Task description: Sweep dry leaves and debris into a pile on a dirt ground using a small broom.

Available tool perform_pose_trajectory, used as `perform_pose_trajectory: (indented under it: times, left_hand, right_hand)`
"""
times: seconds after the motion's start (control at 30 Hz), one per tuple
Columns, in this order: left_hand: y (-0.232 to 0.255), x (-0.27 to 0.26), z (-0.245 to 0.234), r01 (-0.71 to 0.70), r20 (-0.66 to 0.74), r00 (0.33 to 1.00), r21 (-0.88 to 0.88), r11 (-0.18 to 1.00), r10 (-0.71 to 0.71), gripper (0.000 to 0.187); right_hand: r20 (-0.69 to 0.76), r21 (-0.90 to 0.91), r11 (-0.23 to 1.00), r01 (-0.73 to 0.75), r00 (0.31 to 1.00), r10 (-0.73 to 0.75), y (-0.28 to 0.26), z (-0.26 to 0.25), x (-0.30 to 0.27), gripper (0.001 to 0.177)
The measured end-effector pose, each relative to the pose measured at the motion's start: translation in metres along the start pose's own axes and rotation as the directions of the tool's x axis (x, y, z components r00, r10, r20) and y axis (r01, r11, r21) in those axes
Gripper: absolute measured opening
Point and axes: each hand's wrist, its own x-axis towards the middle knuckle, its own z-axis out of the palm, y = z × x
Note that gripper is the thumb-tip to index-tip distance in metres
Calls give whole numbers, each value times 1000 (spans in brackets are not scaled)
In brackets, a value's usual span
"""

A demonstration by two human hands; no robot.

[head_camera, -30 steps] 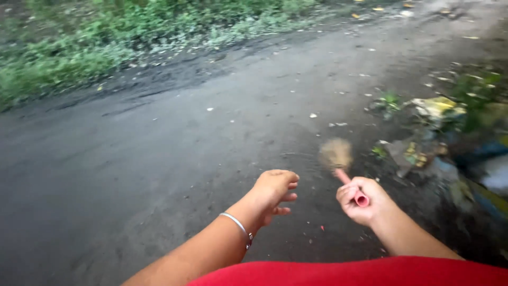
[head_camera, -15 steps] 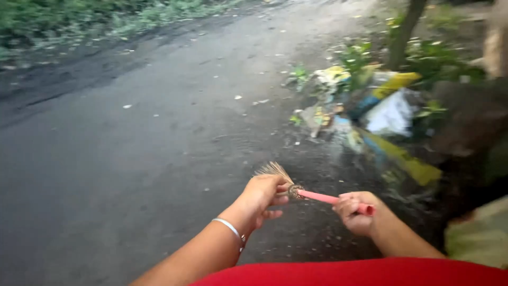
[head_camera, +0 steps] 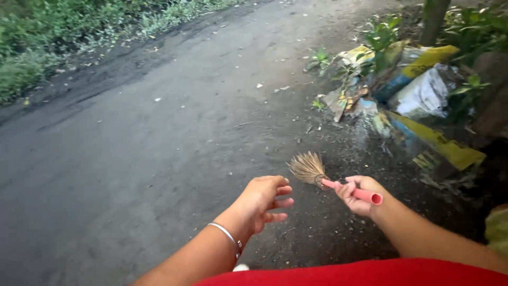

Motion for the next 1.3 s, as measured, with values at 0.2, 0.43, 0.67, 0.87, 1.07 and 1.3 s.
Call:
perform_pose_trajectory:
  times: [0.2,0.43,0.67,0.87,1.07,1.3]
  left_hand:
    - [-8,-22,-29,-7,23,1000,-28,1000,7,33]
    - [-22,-32,-61,15,110,994,-47,999,-9,32]
    - [-33,-59,-104,56,130,990,1,998,-56,32]
    - [-42,-59,-117,91,197,976,31,995,-95,33]
    - [-56,-65,-135,139,251,955,98,985,-159,34]
    - [-74,-71,-126,191,272,938,107,976,-214,37]
  right_hand:
    - [113,-307,952,20,993,15,15,26,-12,65]
    - [199,-338,939,65,980,4,145,77,-41,44]
    - [121,-426,904,-37,988,97,216,89,-16,21]
    - [71,-308,908,-286,944,321,200,-32,-58,12]
    - [-158,-201,979,-15,987,-18,206,-95,-122,10]
    - [-303,-623,729,284,772,-560,269,-44,-109,12]
